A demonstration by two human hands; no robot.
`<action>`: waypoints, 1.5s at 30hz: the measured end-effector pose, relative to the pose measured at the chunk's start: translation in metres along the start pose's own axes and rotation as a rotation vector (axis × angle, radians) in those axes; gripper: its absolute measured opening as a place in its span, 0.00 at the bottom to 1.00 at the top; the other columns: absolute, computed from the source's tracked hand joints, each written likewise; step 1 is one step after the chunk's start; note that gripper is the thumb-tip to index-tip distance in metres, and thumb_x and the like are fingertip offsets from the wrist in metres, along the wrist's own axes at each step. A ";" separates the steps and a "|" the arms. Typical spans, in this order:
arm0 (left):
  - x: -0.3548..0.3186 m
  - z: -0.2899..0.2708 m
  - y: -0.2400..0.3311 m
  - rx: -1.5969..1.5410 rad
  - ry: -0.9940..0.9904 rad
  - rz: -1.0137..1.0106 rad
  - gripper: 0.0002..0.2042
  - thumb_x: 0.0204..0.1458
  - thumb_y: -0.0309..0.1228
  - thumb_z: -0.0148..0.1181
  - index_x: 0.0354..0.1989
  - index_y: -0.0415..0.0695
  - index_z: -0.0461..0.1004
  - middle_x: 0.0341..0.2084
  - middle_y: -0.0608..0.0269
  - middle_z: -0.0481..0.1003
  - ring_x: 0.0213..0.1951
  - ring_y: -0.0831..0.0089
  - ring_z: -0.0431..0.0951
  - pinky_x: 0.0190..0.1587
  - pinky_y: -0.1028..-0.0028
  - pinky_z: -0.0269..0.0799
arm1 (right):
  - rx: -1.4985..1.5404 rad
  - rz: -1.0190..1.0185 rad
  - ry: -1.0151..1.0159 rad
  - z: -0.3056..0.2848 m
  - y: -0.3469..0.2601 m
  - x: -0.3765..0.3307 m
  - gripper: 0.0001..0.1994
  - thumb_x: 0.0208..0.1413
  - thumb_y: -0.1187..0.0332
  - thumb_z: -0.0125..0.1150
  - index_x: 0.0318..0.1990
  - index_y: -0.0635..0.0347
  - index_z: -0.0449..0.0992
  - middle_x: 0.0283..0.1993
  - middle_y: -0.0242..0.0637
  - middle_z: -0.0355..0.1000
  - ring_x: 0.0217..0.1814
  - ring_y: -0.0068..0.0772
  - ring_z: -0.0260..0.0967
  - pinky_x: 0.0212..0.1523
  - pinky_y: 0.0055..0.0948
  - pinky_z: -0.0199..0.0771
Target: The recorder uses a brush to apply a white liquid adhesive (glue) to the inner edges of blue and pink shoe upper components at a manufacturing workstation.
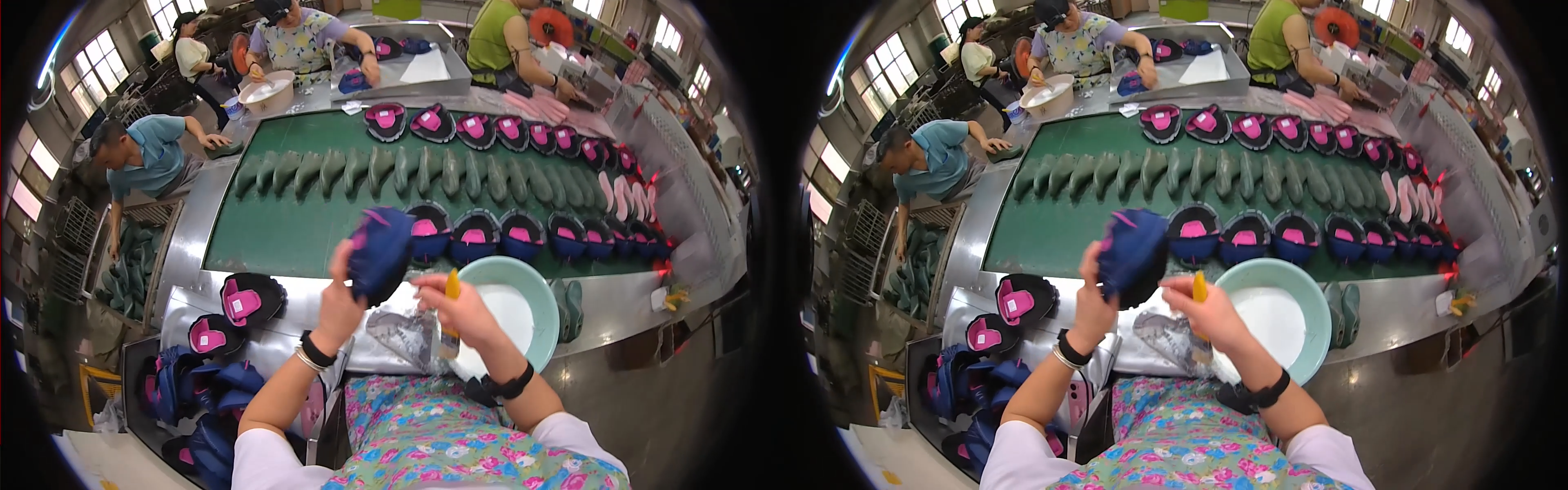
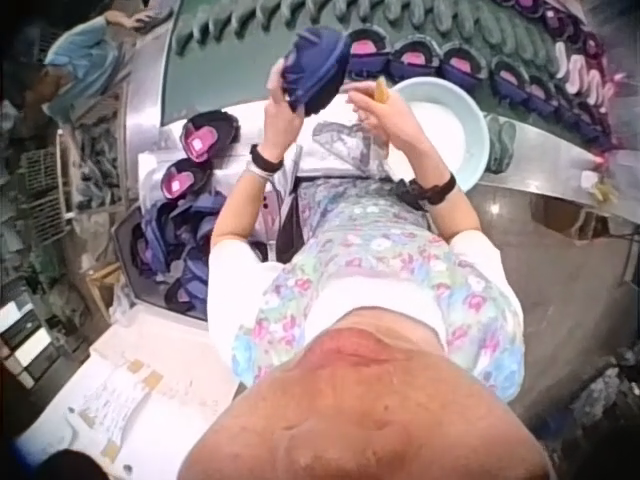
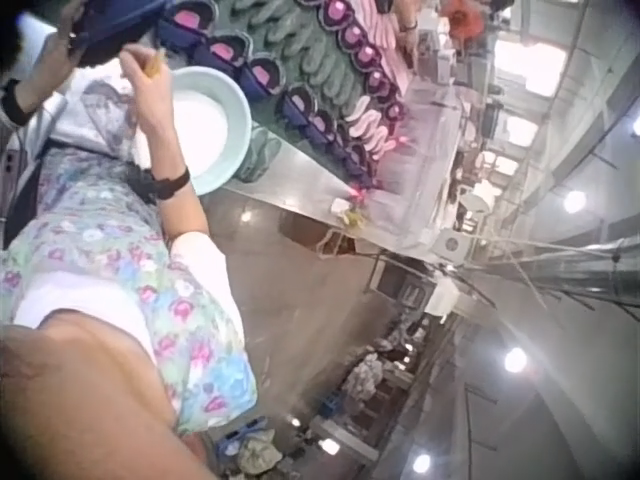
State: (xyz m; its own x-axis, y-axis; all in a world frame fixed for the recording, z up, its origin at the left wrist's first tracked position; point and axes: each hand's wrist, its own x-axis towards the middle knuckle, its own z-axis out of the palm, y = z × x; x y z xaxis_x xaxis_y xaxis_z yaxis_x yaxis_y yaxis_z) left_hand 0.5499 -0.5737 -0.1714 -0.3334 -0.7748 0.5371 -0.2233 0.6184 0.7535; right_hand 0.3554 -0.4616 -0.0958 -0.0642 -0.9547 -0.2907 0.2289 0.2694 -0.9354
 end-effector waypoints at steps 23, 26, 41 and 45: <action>-0.102 -0.038 0.080 -0.546 -0.208 -0.727 0.11 0.50 0.24 0.57 0.42 0.38 0.75 0.42 0.58 0.73 0.43 0.68 0.74 0.50 0.69 0.69 | -0.588 -0.435 0.134 -0.050 0.015 -0.124 0.11 0.56 0.63 0.57 0.37 0.62 0.77 0.39 0.39 0.75 0.40 0.36 0.72 0.44 0.30 0.70; -0.129 -0.042 0.092 -0.634 -0.391 -1.099 0.20 0.46 0.22 0.60 0.50 0.37 0.69 0.42 0.56 0.73 0.44 0.67 0.73 0.50 0.68 0.69 | -0.771 -0.314 0.614 -0.096 0.036 -0.127 0.15 0.59 0.58 0.52 0.37 0.61 0.78 0.35 0.40 0.73 0.41 0.31 0.68 0.43 0.30 0.66; -0.137 -0.037 0.100 -0.447 -0.816 -0.811 0.25 0.48 0.26 0.63 0.55 0.35 0.63 0.44 0.59 0.74 0.45 0.70 0.74 0.51 0.70 0.67 | -0.740 -0.134 0.753 -0.140 0.119 -0.102 0.07 0.45 0.71 0.64 0.33 0.61 0.80 0.29 0.45 0.76 0.28 0.39 0.74 0.34 0.28 0.73; -0.134 -0.008 0.070 -0.135 -0.760 -0.457 0.16 0.52 0.24 0.58 0.49 0.38 0.67 0.40 0.62 0.74 0.41 0.75 0.74 0.45 0.75 0.70 | -0.563 -0.290 0.734 -0.116 0.061 -0.122 0.08 0.45 0.73 0.65 0.36 0.62 0.80 0.31 0.43 0.77 0.31 0.33 0.75 0.35 0.25 0.73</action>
State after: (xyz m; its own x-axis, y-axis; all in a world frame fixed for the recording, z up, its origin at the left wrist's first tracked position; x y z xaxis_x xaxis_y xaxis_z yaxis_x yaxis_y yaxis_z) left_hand 0.5865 -0.4275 -0.1874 -0.7656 -0.6158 -0.1862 -0.3891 0.2128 0.8963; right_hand 0.2650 -0.3136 -0.1410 -0.6789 -0.7285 0.0916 -0.3776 0.2394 -0.8945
